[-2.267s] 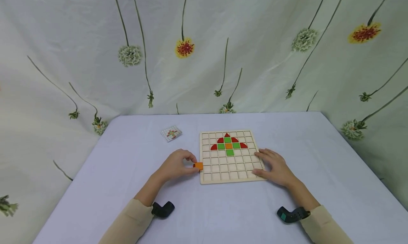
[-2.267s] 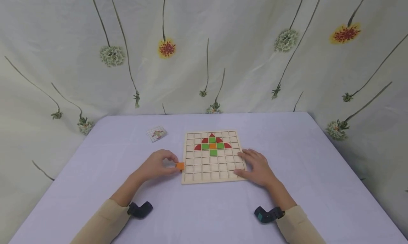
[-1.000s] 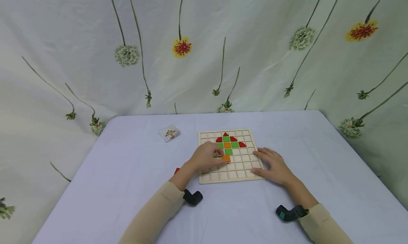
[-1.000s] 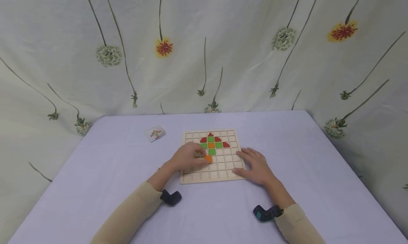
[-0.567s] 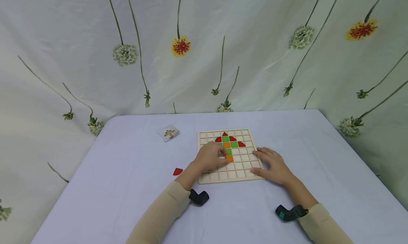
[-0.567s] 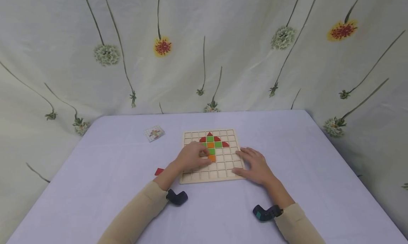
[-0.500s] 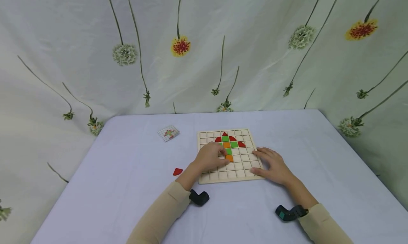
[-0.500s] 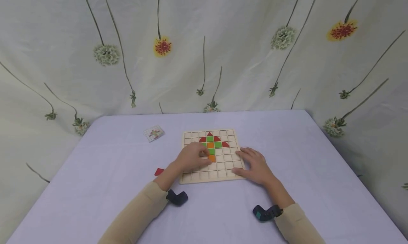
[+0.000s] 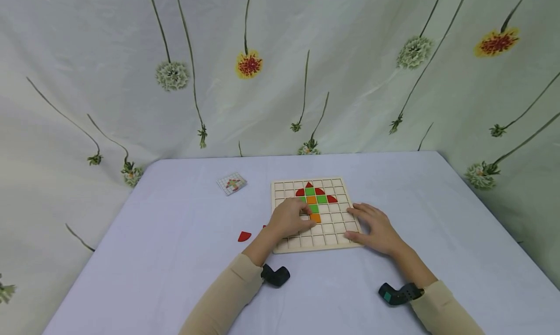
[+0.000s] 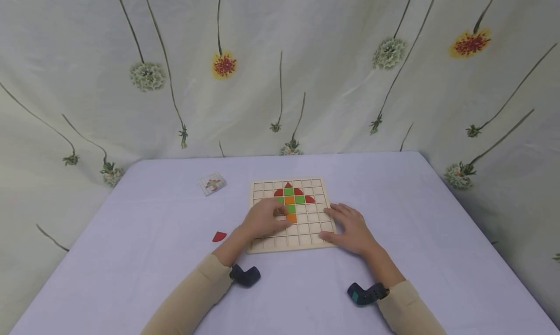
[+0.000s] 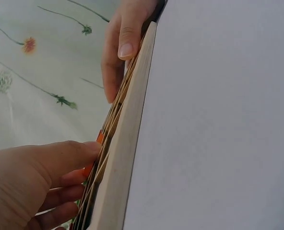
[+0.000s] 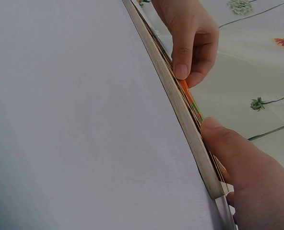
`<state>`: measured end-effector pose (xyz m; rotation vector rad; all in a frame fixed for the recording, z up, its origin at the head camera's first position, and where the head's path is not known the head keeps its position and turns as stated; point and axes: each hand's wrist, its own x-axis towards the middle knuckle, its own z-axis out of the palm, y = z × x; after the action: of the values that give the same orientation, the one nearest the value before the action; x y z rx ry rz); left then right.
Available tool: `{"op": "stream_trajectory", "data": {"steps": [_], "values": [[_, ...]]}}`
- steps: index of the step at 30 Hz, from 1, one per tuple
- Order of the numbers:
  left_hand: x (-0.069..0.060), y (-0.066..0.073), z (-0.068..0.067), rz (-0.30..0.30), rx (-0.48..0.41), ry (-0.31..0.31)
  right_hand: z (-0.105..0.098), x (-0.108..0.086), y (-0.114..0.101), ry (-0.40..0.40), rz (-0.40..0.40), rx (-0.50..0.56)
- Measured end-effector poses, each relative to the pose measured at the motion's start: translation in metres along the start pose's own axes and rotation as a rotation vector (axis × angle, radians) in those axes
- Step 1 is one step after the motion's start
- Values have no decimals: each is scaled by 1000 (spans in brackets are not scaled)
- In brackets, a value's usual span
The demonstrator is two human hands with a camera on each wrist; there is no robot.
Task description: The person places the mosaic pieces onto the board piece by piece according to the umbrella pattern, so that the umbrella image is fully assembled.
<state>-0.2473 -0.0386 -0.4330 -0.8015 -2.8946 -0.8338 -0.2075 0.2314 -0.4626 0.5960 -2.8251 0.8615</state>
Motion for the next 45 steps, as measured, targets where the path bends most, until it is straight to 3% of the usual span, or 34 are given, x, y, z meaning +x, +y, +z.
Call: {"op": "stream_trajectory", "data": {"steps": [16, 22, 30, 39, 45], "values": [[-1, -4, 2, -3, -47, 2, 0, -1, -1, -3, 4, 3], [-7, -6, -7, -24, -73, -15, 1, 0, -1, -3, -1, -5], [-25, -19, -30, -71, -48, -43, 3, 1, 3, 10, -18, -11], [-53, -41, -56, -192, -29, -24, 3, 1, 4, 5, -18, -17], [-67, -50, -61, -180, -27, -26, 3, -1, 3, 3, -13, -5]]}}
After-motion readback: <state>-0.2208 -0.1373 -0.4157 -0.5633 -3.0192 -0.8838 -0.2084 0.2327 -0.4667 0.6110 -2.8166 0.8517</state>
